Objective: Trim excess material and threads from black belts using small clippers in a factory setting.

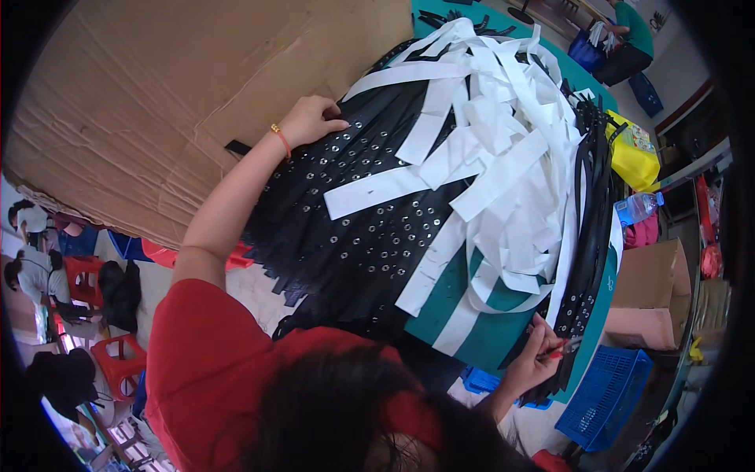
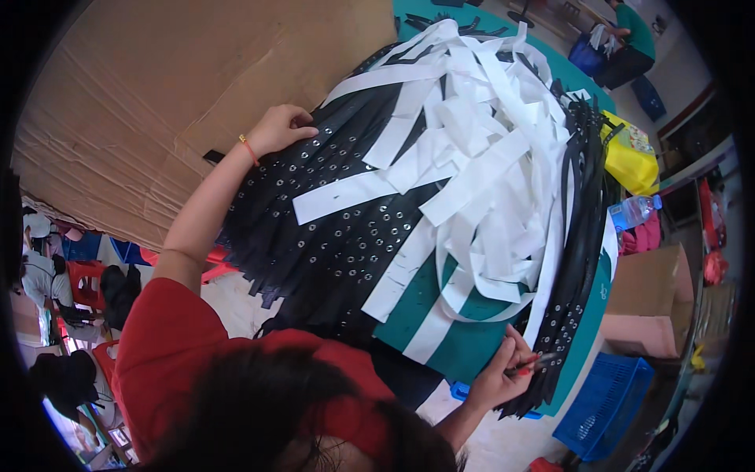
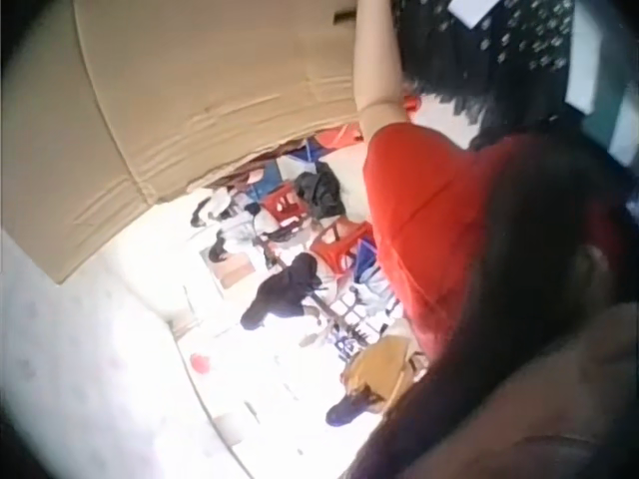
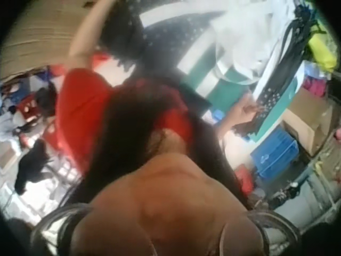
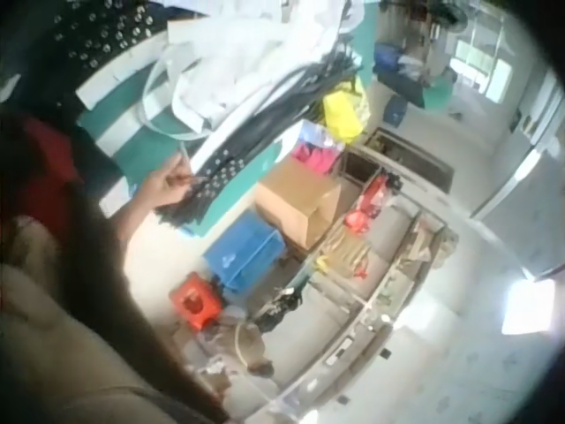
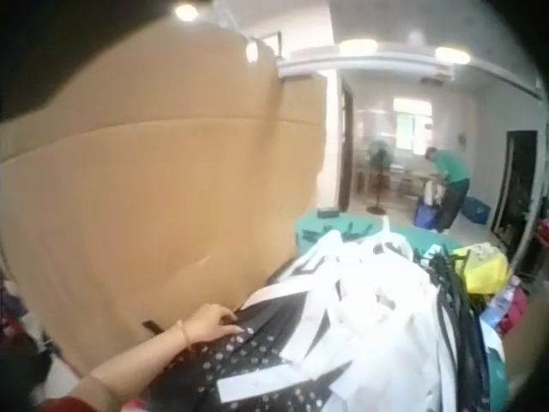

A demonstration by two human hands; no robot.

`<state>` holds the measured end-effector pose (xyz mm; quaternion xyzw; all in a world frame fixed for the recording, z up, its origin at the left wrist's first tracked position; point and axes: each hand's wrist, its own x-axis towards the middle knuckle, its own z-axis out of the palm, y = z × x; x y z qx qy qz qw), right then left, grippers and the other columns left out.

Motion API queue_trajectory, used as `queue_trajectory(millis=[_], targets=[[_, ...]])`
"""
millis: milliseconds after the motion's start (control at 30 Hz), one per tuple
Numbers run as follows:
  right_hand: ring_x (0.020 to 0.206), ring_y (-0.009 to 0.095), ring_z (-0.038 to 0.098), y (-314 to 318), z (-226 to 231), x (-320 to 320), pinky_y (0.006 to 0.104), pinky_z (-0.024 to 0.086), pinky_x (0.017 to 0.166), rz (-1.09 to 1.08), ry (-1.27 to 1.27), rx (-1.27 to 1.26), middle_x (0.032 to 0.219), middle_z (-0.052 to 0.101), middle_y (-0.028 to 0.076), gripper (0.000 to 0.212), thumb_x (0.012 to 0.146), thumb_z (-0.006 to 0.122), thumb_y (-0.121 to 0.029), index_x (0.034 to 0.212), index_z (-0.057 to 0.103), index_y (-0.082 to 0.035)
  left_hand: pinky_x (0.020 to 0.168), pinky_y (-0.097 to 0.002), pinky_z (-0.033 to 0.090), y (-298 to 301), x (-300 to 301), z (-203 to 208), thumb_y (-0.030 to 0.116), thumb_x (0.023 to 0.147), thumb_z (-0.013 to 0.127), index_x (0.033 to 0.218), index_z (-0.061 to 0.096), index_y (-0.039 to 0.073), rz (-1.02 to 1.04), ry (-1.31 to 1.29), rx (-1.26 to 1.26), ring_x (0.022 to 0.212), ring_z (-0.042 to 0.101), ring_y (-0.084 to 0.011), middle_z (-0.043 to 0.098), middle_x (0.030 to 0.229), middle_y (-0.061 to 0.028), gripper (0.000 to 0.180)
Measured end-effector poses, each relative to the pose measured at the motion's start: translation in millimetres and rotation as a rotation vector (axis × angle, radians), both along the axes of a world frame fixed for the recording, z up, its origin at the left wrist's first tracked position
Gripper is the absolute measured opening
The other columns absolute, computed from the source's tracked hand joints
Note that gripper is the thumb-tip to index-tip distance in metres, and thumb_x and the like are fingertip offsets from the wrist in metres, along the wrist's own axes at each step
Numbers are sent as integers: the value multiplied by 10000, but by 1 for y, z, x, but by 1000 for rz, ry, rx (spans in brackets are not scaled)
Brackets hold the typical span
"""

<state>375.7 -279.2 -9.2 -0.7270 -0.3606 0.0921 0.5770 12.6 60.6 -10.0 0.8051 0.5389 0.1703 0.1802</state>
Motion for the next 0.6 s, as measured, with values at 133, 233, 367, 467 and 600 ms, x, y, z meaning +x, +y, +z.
queue_trajectory(millis=[133, 233, 367, 467, 600], targets=[[701, 92, 541, 20, 10, -72, 230, 464, 684, 125, 55, -15, 888, 622, 155, 185, 858, 538, -39, 703, 448, 7, 722, -330, 484, -4, -42, -3, 261, 733, 675, 902, 641, -8, 22, -123, -69, 774, 611, -251, 639, 835, -152, 319], [707, 110, 549, 25, 9, -103, 262, 493, 682, 208, 57, -5, 878, 616, 166, 200, 842, 552, -30, 688, 425, -12, 728, -343, 487, -10, -54, 8, 227, 712, 662, 871, 645, -9, 15, -64, -108, 791, 618, -277, 635, 819, -174, 285], [727, 127, 568, 34, 3, -129, 272, 498, 681, 361, 84, 22, 871, 616, 171, 221, 831, 551, -17, 673, 397, -34, 691, -347, 484, -17, -64, 10, 160, 677, 637, 765, 649, -12, -11, 27, 67, 735, 613, -283, 622, 738, -184, 193], [728, 137, 579, 42, 7, -145, 275, 499, 667, 405, 141, -19, 852, 622, 171, 236, 831, 548, -13, 672, 375, -42, 672, -361, 487, -23, -67, 14, 145, 680, 617, 679, 638, -24, -15, 25, 52, 706, 621, -283, 624, 720, -185, 171], [798, 199, 613, 57, 9, -164, 306, 515, 693, 552, 323, -39, 861, 624, 191, 194, 841, 537, -27, 711, 393, -35, 593, -341, 502, -11, -73, 5, 129, 752, 545, 746, 622, -56, -13, -290, -255, 628, 631, -257, 642, 787, -206, 200]])
